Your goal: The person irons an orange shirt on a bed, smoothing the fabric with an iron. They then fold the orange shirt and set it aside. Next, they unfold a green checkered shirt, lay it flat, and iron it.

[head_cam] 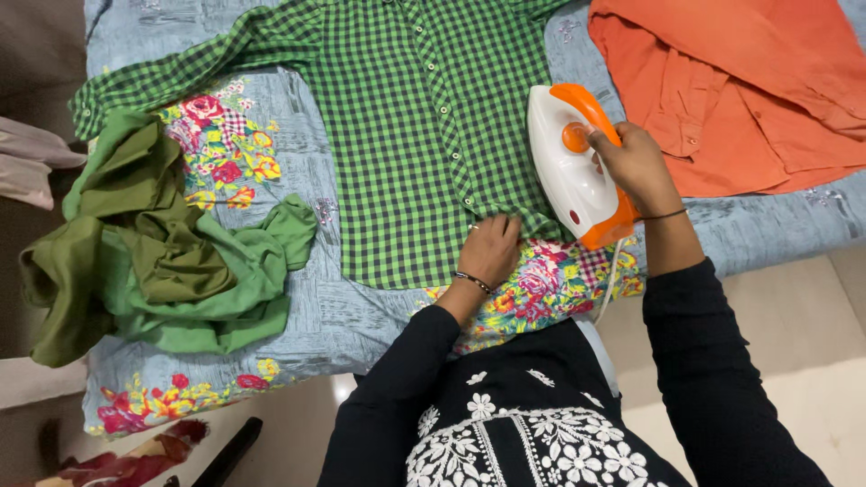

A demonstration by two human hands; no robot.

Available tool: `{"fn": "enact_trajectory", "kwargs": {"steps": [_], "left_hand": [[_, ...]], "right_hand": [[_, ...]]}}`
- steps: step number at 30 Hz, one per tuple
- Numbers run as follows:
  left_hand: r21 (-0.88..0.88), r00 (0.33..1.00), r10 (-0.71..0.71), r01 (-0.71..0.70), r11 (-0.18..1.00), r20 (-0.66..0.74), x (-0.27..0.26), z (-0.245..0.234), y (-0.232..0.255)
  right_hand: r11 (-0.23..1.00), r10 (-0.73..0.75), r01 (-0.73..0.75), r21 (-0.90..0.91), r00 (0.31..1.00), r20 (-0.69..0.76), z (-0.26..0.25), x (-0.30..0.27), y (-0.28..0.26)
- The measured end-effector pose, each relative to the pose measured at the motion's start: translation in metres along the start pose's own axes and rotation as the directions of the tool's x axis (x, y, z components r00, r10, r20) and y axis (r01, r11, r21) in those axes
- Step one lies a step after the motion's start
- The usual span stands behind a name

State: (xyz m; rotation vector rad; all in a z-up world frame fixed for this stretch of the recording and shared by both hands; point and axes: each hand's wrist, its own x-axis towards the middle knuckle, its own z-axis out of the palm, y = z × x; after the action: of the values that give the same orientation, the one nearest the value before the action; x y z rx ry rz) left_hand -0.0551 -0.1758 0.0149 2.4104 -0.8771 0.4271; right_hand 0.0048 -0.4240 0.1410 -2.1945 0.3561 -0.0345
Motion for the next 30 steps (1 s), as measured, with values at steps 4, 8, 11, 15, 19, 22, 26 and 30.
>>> {"fn": "enact_trajectory", "kwargs": {"steps": [4,8,11,15,19,22,26,30], "left_hand": [[-0.036,0.996,-0.007,0.01,0.999,0.092,0.0,-0.014,0.0],[-0.139,0.965,-0.018,0.056,0.989,0.26,-0.008,-0.045,-0.006],[-0.155,0.932,-0.041,0.102,0.983,0.359,-0.02,-0.07,-0.019],[-0.119,0.849,-0.076,0.161,0.98,0.523,-0.016,-0.074,-0.032],[-0.004,0.854,-0.334,0.365,0.931,0.398,0.007,-0.049,-0.047],[0.181,0.946,-0.316,0.325,0.928,-0.077,0.02,-0.016,-0.054],[0.276,0.889,-0.458,0.443,0.853,-0.013,0.016,0.017,-0.065],[0.29,0.872,-0.488,0.473,0.832,-0.022,0.003,0.032,-0.071]], "right_hand": [[1.0,-0.025,0.025,-0.003,1.0,0.001,-0.004,0.004,0.011],[0.999,-0.052,0.052,-0.017,0.998,0.021,-0.008,0.004,0.019],[0.994,-0.027,0.031,-0.107,0.999,0.034,-0.007,0.004,0.017],[0.985,-0.034,0.047,-0.164,0.996,0.081,0.001,0.002,0.013],[0.968,-0.11,0.137,-0.212,0.984,0.138,0.02,0.013,0.005],[0.947,-0.169,0.185,-0.261,0.982,0.084,0.053,0.021,-0.003],[0.926,-0.205,0.219,-0.306,0.976,0.078,0.103,0.025,-0.018],[0.905,-0.205,0.221,-0.363,0.975,0.083,0.128,0.013,-0.022]]}}
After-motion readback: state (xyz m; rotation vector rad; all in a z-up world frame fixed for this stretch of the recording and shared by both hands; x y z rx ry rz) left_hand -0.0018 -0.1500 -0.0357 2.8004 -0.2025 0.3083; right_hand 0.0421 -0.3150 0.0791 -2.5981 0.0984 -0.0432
